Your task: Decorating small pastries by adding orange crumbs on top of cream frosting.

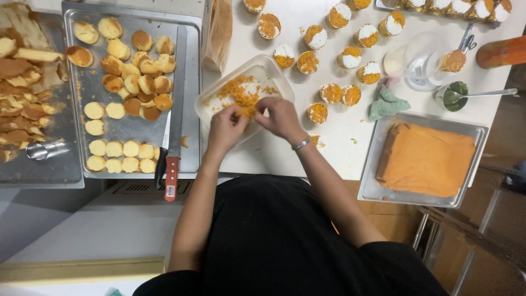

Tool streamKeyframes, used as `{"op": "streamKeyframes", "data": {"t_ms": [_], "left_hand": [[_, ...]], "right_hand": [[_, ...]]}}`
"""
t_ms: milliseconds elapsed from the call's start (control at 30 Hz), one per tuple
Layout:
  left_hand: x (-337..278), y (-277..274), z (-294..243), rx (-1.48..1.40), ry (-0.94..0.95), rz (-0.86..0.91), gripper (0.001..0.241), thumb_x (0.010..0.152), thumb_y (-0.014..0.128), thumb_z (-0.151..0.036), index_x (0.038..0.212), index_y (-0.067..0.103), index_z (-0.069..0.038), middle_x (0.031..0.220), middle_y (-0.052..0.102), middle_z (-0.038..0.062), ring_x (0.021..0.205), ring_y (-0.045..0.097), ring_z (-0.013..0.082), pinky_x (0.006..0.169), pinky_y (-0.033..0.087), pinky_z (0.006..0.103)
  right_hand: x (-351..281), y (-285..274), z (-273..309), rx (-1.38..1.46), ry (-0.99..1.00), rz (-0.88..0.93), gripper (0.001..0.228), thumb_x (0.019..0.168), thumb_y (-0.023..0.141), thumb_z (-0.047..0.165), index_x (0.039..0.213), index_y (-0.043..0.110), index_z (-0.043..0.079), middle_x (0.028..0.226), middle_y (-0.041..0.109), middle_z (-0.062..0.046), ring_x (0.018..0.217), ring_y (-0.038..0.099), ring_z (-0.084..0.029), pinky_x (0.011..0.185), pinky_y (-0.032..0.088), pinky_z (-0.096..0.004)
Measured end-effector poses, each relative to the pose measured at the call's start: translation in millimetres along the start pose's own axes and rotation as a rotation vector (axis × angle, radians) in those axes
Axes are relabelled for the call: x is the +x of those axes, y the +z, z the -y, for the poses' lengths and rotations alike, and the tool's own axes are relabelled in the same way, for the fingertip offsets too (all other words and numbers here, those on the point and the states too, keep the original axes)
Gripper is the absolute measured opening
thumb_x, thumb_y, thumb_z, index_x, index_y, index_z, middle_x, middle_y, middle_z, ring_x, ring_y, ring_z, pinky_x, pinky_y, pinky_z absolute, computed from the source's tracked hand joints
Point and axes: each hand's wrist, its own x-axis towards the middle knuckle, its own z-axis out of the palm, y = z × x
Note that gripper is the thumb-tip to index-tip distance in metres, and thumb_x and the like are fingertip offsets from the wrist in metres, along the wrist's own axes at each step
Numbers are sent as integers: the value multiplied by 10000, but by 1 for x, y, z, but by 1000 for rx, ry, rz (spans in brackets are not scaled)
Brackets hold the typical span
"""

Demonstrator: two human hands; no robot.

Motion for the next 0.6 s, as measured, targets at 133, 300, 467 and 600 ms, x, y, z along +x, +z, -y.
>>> {"op": "streamKeyframes", "data": {"t_ms": [133, 300, 467, 600], "left_hand": [[0, -9, 4, -22, -64, -58, 214, 906, 718, -145, 1054, 707, 10, 835, 762, 149, 737, 766, 205, 668, 602, 327], [-2, 5, -6, 8, 39, 22, 181, 896, 727, -119, 1023, 725, 9, 862, 764, 154, 743, 761, 214, 671, 590, 322], [-4, -7, -7, 22, -2, 19, 176, 895, 718, -123, 1006, 714, 13, 833, 762, 160, 726, 768, 221, 665, 598, 325], [-4, -6, -6, -95, 32, 34, 181, 911, 707, -139, 1031, 720, -5, 863, 763, 154, 720, 763, 226, 656, 601, 335]], "right_hand": [[6, -16, -5, -14, 138, -12, 114, 820, 728, 189, 865, 754, 88, 830, 740, -63, 650, 680, -221, 649, 560, -358], [0, 1, 4, -13, -136, 2, 120, 839, 744, 199, 899, 745, 95, 818, 732, -48, 745, 684, -232, 695, 549, -370], [1, -10, -8, -65, 39, 59, 79, 829, 738, 180, 853, 736, 104, 804, 734, -35, 694, 683, -210, 667, 552, -359], [2, -14, 5, 50, 12, 33, 156, 801, 768, 210, 903, 742, 95, 852, 730, -51, 649, 657, -226, 617, 539, -363]]}}
